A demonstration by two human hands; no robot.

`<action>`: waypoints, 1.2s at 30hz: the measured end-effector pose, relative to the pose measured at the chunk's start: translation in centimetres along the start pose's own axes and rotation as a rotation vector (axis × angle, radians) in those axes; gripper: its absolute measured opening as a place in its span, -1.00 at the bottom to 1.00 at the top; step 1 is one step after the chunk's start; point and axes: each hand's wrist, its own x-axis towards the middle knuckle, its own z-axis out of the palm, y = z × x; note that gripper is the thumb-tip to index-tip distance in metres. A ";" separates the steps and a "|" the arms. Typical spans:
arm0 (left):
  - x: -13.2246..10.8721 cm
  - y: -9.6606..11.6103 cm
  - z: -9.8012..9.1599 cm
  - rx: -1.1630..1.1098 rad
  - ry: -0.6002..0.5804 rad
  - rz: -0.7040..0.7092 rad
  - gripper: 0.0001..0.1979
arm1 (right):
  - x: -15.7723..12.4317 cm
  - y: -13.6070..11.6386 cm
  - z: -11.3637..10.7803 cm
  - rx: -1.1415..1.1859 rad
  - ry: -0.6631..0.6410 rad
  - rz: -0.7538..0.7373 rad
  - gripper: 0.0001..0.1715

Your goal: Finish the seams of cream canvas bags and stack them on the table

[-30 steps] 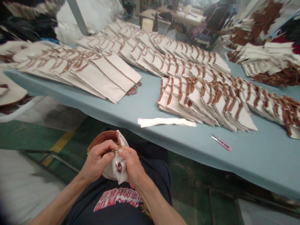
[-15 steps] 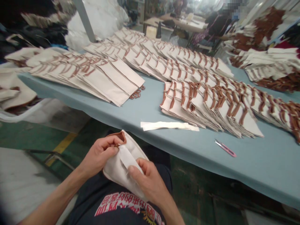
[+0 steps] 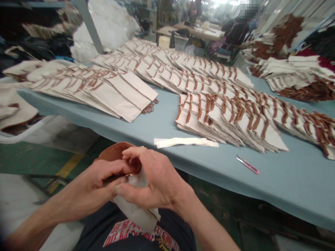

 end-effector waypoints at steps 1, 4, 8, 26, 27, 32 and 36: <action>-0.2 0.1 0.0 0.026 0.013 0.006 -0.80 | 0.5 0.4 -0.1 -0.012 -0.066 0.003 -0.56; -0.5 0.0 0.0 0.077 0.083 -0.005 -0.82 | 1.0 1.0 -0.5 -0.152 -0.210 0.032 -0.71; -0.3 -0.1 0.2 0.020 0.098 -0.026 -0.82 | 0.7 0.8 -0.7 -0.331 -0.283 0.002 -0.80; 0.2 -3.3 1.3 0.375 0.199 0.598 -0.64 | -0.2 2.9 -0.4 0.670 -0.422 0.473 -0.68; 0.3 -3.6 1.4 0.380 0.206 0.610 -0.62 | -0.4 3.0 -0.3 0.733 -0.420 0.515 -0.66; 0.7 -3.8 2.1 0.370 0.290 0.594 -0.68 | -0.6 3.3 0.2 0.804 -0.365 0.584 -0.70; 0.5 -3.3 2.1 0.294 0.313 0.445 -0.79 | -0.5 2.5 -0.1 0.539 -0.368 0.474 -0.81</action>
